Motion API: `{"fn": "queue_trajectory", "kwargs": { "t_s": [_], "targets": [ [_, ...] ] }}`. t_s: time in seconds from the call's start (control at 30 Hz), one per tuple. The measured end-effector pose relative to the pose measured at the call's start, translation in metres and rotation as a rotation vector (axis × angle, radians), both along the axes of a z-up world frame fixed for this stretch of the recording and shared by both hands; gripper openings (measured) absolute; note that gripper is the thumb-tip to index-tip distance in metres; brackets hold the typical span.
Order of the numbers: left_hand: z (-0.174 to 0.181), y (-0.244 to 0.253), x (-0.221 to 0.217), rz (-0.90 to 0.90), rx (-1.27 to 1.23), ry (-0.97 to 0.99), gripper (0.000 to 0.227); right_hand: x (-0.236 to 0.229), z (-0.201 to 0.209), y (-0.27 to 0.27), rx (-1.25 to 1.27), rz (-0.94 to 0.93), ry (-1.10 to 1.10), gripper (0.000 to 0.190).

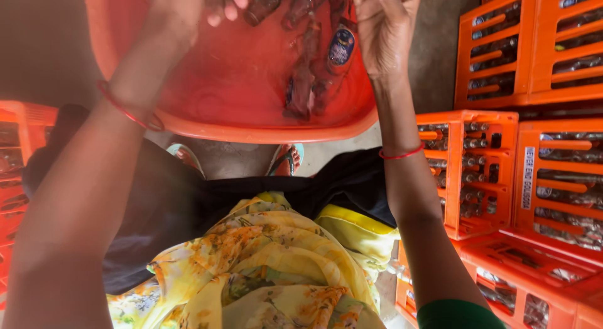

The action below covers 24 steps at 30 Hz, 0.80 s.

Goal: The person washes glass bottles by hand in a red basin filled with water. They repeatedly pick up bottles, rinse them, and place them into orange crates nearby.

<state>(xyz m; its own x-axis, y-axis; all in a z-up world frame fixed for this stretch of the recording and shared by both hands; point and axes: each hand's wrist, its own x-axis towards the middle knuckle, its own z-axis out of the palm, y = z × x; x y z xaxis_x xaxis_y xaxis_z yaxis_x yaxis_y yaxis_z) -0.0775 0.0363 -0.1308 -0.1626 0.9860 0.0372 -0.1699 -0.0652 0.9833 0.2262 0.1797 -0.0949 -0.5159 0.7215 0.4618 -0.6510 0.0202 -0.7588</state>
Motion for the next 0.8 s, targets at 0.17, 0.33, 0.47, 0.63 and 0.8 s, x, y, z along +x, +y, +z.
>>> {"fn": "queue_trajectory", "kwargs": {
  "t_s": [0.17, 0.33, 0.47, 0.63, 0.8],
  "targets": [
    [-0.007, 0.003, 0.007, 0.023, 0.034, 0.000, 0.034, 0.000, 0.002, -0.004, -0.073, 0.048, -0.005, 0.013],
    [-0.008, 0.018, 0.008, -0.005, -0.062, -0.102, 0.035, -0.001, 0.005, 0.000, -0.142, 0.039, -0.054, 0.017],
    [-0.014, 0.019, 0.009, -0.118, 0.093, -0.142, 0.035, 0.005, 0.006, 0.007, -0.156, 0.097, -0.024, 0.019],
    [-0.027, 0.027, 0.016, -0.036, 0.018, -0.361, 0.038, 0.007, -0.001, 0.014, -0.402, 0.117, -0.006, 0.024],
    [-0.042, 0.033, 0.014, -0.039, 0.112, -0.092, 0.043, 0.007, -0.017, 0.016, -0.495, 0.200, 0.061, 0.017]
  ]
}}
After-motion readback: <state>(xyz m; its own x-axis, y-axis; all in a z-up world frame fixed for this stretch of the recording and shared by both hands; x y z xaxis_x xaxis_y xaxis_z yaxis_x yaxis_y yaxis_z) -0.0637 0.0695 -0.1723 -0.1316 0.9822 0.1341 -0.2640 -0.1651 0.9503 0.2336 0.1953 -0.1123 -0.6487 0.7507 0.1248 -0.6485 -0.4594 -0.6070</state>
